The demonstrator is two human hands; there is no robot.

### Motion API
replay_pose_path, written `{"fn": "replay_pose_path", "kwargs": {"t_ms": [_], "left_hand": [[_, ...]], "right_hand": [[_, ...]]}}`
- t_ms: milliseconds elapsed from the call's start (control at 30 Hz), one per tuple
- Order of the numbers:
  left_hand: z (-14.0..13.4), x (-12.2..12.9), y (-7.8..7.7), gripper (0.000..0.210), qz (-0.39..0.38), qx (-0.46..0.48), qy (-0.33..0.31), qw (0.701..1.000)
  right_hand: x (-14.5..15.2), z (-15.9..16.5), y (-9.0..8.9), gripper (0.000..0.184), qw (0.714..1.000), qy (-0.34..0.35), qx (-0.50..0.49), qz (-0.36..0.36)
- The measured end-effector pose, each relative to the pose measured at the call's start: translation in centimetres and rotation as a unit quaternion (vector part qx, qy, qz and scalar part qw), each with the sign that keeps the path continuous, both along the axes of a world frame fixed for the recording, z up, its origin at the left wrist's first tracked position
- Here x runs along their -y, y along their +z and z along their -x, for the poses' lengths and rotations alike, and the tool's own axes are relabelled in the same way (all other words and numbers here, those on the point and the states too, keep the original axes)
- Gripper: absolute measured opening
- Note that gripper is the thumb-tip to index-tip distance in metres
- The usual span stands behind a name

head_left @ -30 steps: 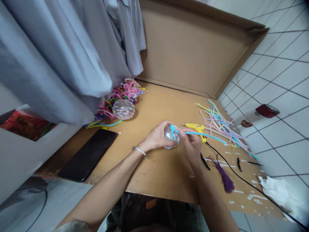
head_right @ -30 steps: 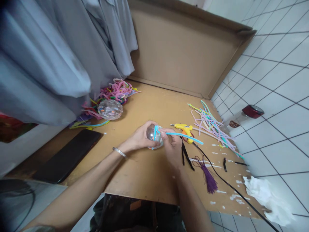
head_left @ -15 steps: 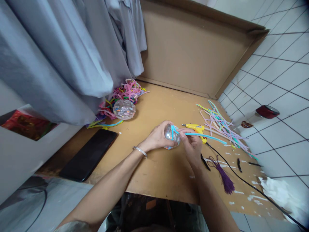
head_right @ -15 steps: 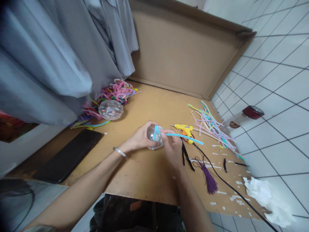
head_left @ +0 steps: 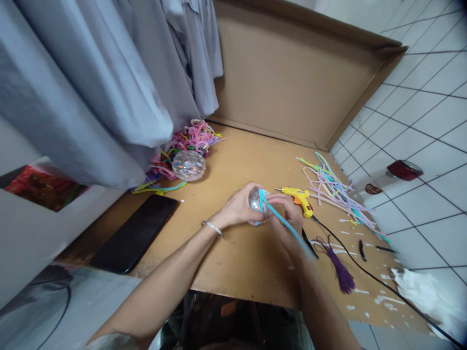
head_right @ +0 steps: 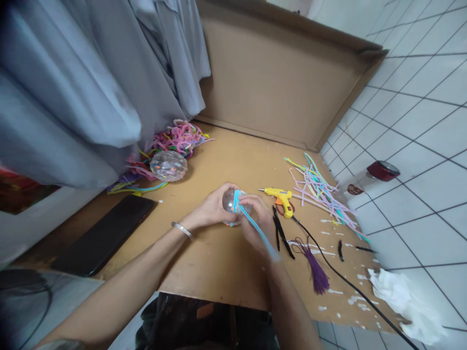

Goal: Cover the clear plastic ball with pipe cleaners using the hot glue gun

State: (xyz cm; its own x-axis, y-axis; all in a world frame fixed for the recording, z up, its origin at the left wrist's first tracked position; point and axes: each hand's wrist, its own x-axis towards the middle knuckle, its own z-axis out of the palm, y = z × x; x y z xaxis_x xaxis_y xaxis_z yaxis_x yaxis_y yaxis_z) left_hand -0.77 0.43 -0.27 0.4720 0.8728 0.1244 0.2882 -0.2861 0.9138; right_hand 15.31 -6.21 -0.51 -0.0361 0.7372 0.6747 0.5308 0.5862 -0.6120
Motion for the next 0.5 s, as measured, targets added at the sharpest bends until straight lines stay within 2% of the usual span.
{"fn": "replay_pose_path", "kwargs": {"t_ms": [67, 133, 233, 333, 400, 500], "left_hand": [[0.0, 0.0, 0.0, 0.069, -0.003, 0.002, -0.002, 1.0], [0.0, 0.1, -0.2, 0.067, -0.023, 0.006, -0.01, 1.0], [-0.1, 0.1, -0.8, 0.067, -0.141, 0.009, -0.037, 0.989], [-0.2, 0.0, -1.7, 0.067, -0.293, -0.013, -0.095, 0.951], [-0.2, -0.1, -2.2, 0.063, -0.344, -0.026, -0.117, 0.931], [-0.2, -0.3, -2.7, 0.062, -0.381, -0.024, -0.128, 0.915]], "right_hand": [[0.0, -0.2, 0.1, 0.015, 1.0, 0.006, 0.021, 0.003], [-0.2, -0.4, 0.1, 0.015, 1.0, -0.02, 0.016, 0.001], [-0.5, -0.8, 0.0, 0.012, 0.996, -0.074, -0.047, -0.001], [-0.9, -1.0, -0.2, 0.018, 0.987, -0.105, -0.118, 0.028], [-1.2, -1.1, -0.3, 0.023, 0.982, -0.116, -0.142, 0.048], [-1.4, -1.2, -0.4, 0.029, 0.982, -0.107, -0.143, 0.068]]}}
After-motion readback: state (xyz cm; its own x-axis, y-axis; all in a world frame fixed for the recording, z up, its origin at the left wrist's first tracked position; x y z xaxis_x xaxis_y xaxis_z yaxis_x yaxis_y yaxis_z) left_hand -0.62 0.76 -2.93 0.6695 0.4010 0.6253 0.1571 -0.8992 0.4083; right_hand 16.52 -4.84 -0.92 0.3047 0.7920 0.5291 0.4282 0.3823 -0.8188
